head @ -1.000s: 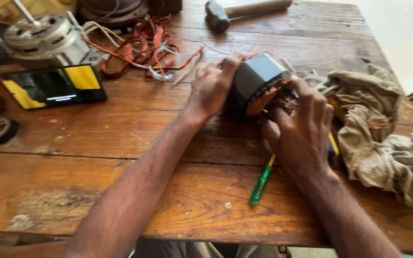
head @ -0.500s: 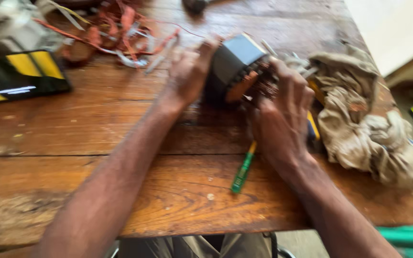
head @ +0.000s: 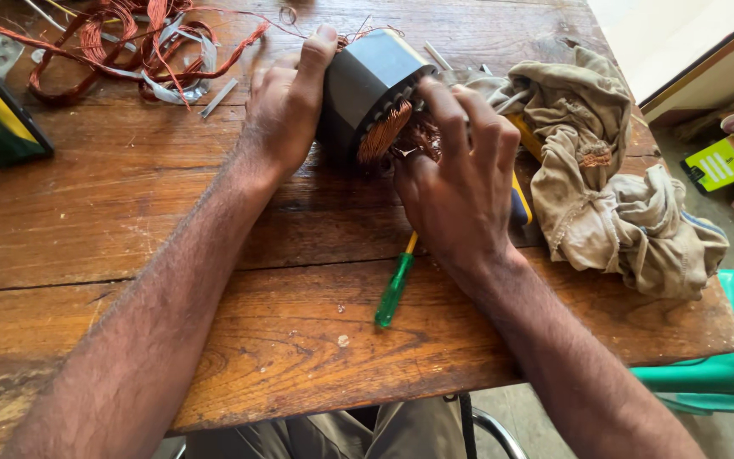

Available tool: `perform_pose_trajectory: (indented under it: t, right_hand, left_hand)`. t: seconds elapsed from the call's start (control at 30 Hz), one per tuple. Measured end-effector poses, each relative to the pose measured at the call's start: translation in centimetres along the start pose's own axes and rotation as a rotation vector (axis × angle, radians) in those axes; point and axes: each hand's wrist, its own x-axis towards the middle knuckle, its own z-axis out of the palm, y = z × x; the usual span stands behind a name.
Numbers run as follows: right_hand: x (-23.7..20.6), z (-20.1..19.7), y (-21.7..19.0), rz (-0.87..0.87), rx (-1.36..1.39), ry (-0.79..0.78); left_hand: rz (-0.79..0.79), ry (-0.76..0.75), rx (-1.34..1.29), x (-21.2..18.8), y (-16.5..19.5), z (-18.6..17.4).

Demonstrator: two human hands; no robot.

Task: The person winds copper wire by hand around the slots of a motor stator core. They hold the stator with one hand and feed the wire with the other, rotating the core as needed to continue winding. The process is repetitive and focused on filling the stator slots with wire.

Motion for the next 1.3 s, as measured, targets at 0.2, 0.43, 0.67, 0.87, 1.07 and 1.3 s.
perform_pose_trajectory:
  t: [0.2, 0.43, 0.67, 0.87, 1.07, 1.3]
  right_hand:
    - [-0.2, 0.0, 0.8, 0.007, -0.027, -0.04]
    - [-0.5, -1.7, 2.4, -0.02, 0.223, 0.202]
    - [2.9, -2.2, 9.1, 0.146, 0.321, 0.384]
    - [10.3, 2.8, 23.8, 0.219, 0.399, -0.012]
    - [16.6, 11.9, 29.6, 0.321, 0.647, -0.323]
    - [21.0, 13.4, 31.2, 0.418, 0.635, -0.441]
  left_hand:
    - [0.015, 0.037, 0.009, 0.1, -0.4, 0.4]
    - [-0.037, 0.023, -0.004, 0.6, 0.1, 1.2]
    - [0.02, 0.192, -0.09, 2.6, 3.7, 2.9]
    - [-0.093, 0.236, -0.085, 7.5, 4.3, 5.3]
    - [-0.003, 0.133, 0.021, 14.3, 1.5, 4.4]
    - [0.163, 0.246, 0.068, 20.3, -5.6, 3.9]
